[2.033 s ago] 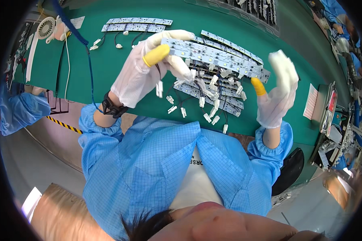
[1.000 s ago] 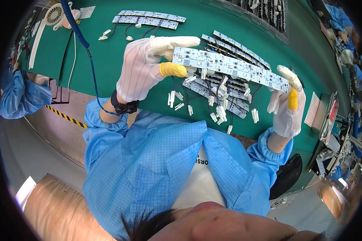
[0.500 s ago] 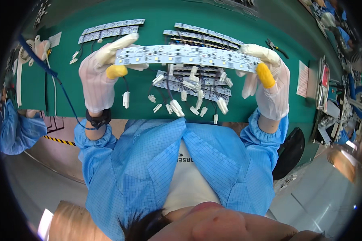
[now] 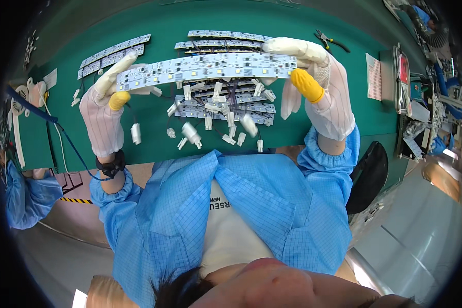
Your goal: Assembling electronic components onto LED circuit board strips at a manual assembly station.
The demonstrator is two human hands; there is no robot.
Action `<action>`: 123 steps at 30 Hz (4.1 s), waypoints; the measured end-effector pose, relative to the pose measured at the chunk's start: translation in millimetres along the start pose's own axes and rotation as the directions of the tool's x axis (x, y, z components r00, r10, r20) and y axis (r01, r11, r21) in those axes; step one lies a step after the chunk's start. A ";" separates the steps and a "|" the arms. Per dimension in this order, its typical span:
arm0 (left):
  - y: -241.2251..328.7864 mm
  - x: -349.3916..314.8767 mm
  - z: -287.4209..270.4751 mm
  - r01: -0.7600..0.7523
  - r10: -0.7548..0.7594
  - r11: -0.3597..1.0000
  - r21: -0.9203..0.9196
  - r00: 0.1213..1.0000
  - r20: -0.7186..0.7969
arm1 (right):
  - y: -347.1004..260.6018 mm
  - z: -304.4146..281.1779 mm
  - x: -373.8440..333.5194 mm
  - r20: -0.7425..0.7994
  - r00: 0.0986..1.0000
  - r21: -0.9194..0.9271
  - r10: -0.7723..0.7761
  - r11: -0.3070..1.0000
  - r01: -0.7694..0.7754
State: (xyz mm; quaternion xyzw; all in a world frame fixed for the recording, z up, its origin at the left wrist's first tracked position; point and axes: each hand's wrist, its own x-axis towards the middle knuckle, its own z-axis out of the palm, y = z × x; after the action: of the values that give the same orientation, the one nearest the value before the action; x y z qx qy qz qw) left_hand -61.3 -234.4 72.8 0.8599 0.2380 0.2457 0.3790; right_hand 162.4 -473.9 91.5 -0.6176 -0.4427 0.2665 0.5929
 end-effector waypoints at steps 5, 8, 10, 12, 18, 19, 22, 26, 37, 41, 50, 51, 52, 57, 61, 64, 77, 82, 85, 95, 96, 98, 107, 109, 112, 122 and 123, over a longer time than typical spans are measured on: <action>13.6 -0.7 4.4 0.000 -0.009 0.948 -0.319 1.000 -0.028 | -12.2 0.1 4.1 -0.073 0.978 0.000 0.194 0.981 -0.194; 18.7 -10.3 4.0 0.011 -0.011 0.858 -0.513 1.000 0.004 | -2.7 2.6 7.2 -0.069 0.983 -0.009 0.169 0.985 -0.170; 26.4 -5.1 3.2 -0.063 0.054 0.940 -0.334 0.998 -0.036 | -1.6 1.9 7.3 -0.093 0.982 -0.094 0.166 0.980 -0.175; 27.3 -6.1 4.6 -0.116 0.101 0.961 -0.251 0.992 -0.074 | 5.8 -0.7 9.8 -0.061 0.988 -0.087 0.140 0.986 -0.145; 4.8 -2.3 2.9 -0.132 0.114 0.972 -0.195 0.989 -0.098 | -1.1 1.7 7.2 -0.092 0.980 -0.124 0.174 0.975 -0.185; 2.1 2.6 -1.6 -0.180 0.181 0.983 0.031 0.982 -0.045 | -5.0 2.9 4.4 -0.104 0.979 -0.133 0.178 0.973 -0.191; -1.2 4.1 0.2 -0.072 0.072 0.996 0.043 0.997 0.008 | -8.5 10.7 0.5 -0.061 0.998 -0.034 0.024 0.999 -0.026; 7.2 1.7 -1.2 -0.152 0.153 0.983 -0.104 0.988 -0.004 | 0.2 0.9 6.5 -0.028 0.994 -0.018 0.110 0.994 -0.110; 1.9 0.1 6.3 -0.236 0.224 0.946 -0.221 0.971 -0.080 | -0.8 6.1 5.3 -0.142 0.974 -0.121 0.176 0.974 -0.193; 5.3 6.6 2.5 -0.113 0.116 0.982 0.149 0.993 -0.014 | -8.2 11.3 -0.7 -0.038 0.986 0.064 0.160 0.985 -0.158; -5.0 7.8 5.0 0.034 -0.036 0.995 0.089 0.999 0.011 | -9.7 7.5 -1.7 0.078 0.980 0.164 0.182 0.967 -0.193; -4.3 6.7 3.3 0.045 -0.046 0.999 -0.003 0.999 -0.014 | -5.5 8.1 -0.4 0.042 0.993 0.167 0.110 0.979 -0.115; -6.3 6.3 2.1 0.030 -0.023 0.988 -0.151 0.999 0.048 | -5.6 7.6 3.9 0.045 0.998 0.096 0.050 0.994 -0.054; 2.1 -7.4 2.5 0.023 0.095 0.802 -0.597 0.982 0.166 | 2.9 4.1 11.1 -0.022 0.977 -0.015 0.213 0.977 -0.214; 10.4 -3.8 -3.8 0.070 0.028 0.892 -0.446 0.977 0.210 | 10.7 1.3 14.9 0.012 0.996 -0.018 0.090 0.996 -0.090; 1.9 -5.9 9.6 0.009 0.141 0.730 -0.684 0.976 0.163 | 9.6 1.3 11.6 -0.064 0.968 0.035 0.243 0.970 -0.241; -4.0 -3.3 9.2 0.223 -0.225 0.973 -0.056 0.974 -0.033 | 16.6 -13.2 5.4 0.123 0.979 0.154 0.163 0.971 -0.181; 3.5 -5.3 6.2 0.155 -0.146 0.949 -0.276 0.988 0.055 | 32.6 -15.8 1.9 0.165 0.976 0.405 0.140 0.893 -0.197; -1.2 -7.1 5.5 0.165 -0.145 0.949 -0.269 0.985 0.092 | 33.8 -21.4 3.0 0.257 0.958 0.445 0.124 0.865 -0.232; 1.3 3.3 20.3 0.084 -0.043 0.695 -0.714 0.996 0.076 | 3.6 2.0 5.9 0.082 0.942 0.077 0.325 0.940 -0.331; -8.7 12.7 15.7 0.006 -0.012 0.813 -0.583 1.000 -0.006 | 1.4 8.7 6.5 -0.001 0.975 0.083 0.224 0.971 -0.223; -28.1 36.9 -17.4 0.023 -0.031 0.938 -0.346 0.999 -0.017 | 1.3 2.0 12.8 -0.104 0.984 0.004 0.146 0.989 -0.146; -146.1 88.0 -56.3 0.170 -0.166 0.883 0.437 0.985 -0.047 | 86.8 -39.1 40.6 0.017 0.997 -0.934 -0.074 0.355 0.042; -146.2 82.0 -57.6 0.061 0.243 0.529 0.846 0.945 -0.220 | 105.1 -43.1 44.9 0.042 0.997 -0.939 -0.058 0.340 0.059; -104.7 75.4 -43.5 -0.048 0.345 0.733 0.678 0.886 -0.310 | 114.6 -50.9 47.3 -0.008 1.000 -0.916 0.003 0.402 -0.009; 16.1 4.9 16.9 0.483 -0.009 0.383 -0.787 0.854 0.520 | 17.1 10.8 7.7 0.145 0.802 -0.838 -0.579 0.359 0.410; 13.6 1.3 18.8 0.394 0.018 0.467 -0.792 0.891 0.454 | 16.4 11.4 9.7 0.146 0.802 -0.836 -0.579 0.361 0.413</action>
State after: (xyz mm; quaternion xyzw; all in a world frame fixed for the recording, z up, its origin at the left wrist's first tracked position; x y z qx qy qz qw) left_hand -45.9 -251.8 72.3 0.5475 0.0938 0.1055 0.8248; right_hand 160.9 -458.3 75.8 -0.6792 -0.6257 -0.2256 0.3104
